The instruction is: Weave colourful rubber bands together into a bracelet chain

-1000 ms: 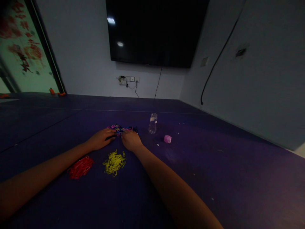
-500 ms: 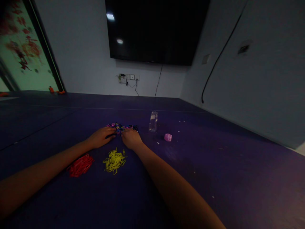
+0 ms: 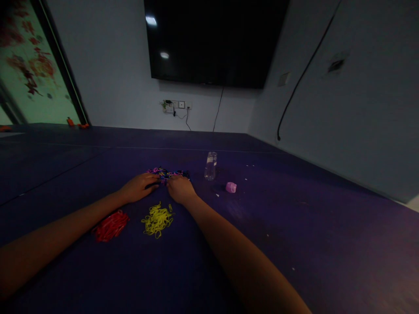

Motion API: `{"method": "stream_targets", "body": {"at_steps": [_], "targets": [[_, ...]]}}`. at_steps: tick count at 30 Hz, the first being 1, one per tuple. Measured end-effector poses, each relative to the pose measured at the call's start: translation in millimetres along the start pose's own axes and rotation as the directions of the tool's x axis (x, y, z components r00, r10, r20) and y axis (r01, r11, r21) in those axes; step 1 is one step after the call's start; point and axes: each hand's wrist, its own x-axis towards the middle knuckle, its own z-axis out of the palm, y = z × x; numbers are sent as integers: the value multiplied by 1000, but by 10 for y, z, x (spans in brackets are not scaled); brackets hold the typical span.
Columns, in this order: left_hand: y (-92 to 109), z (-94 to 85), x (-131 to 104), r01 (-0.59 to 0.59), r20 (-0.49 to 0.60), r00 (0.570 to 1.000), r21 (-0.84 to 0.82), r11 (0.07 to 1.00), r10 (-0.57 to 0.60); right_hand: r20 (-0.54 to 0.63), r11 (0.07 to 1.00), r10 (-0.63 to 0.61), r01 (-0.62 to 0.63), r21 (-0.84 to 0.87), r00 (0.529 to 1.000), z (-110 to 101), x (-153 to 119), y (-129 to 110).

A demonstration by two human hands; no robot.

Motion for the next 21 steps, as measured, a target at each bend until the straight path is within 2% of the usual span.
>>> {"method": "stream_targets", "body": {"at_steps": [21], "targets": [[30, -60, 10, -2, 33, 999, -33, 999, 3, 23, 1000, 4, -4, -2, 1000, -9, 9, -8]]}}
